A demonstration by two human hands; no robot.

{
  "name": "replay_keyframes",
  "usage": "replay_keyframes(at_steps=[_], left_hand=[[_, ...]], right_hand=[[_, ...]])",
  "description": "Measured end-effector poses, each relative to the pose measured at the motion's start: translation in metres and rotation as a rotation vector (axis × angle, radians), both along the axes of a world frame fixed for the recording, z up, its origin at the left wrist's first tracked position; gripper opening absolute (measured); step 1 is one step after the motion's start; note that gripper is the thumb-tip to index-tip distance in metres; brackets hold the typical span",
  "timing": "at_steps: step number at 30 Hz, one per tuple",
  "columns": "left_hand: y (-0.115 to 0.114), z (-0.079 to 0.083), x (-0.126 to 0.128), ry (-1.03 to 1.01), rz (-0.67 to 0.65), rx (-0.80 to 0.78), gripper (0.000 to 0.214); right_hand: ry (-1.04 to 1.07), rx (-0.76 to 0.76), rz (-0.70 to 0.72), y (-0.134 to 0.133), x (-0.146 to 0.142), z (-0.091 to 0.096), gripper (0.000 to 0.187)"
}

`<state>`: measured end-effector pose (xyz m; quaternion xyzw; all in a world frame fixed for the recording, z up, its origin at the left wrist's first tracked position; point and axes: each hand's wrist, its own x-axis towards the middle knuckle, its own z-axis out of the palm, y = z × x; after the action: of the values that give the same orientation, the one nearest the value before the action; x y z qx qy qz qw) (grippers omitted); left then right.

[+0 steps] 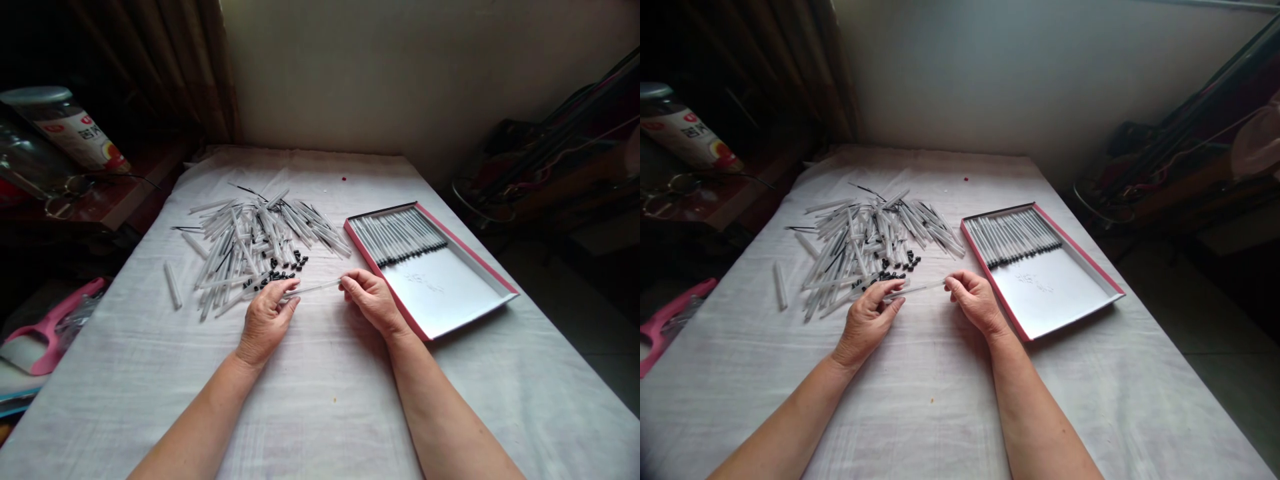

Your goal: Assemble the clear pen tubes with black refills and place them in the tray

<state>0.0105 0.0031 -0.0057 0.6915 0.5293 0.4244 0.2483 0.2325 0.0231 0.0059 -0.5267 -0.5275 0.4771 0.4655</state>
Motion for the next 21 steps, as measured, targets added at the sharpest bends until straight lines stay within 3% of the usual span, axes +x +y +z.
replay_keyframes(at_steps=[7,13,21], left_hand=[[-0.0008,0.0102,-0.0045,0.054,0.021,-0.124,0.036],[0.0017,0.0063,-0.0023,-0.022,0.088,-0.137,0.025],[0.0005,0.0112,-0.0052,0.089,-0.004,-0.178,0.04]], right_hand=[[0.108,0.001,-0.031,0.0,0.0019,-0.0034,0.029],[0.104,-0.002,-0.054,0.0001,-0.0002,-0.0045,0.03],[0.129,-0.014,-0.047,-0.0015,-0.0028,-0.0002,0.032]])
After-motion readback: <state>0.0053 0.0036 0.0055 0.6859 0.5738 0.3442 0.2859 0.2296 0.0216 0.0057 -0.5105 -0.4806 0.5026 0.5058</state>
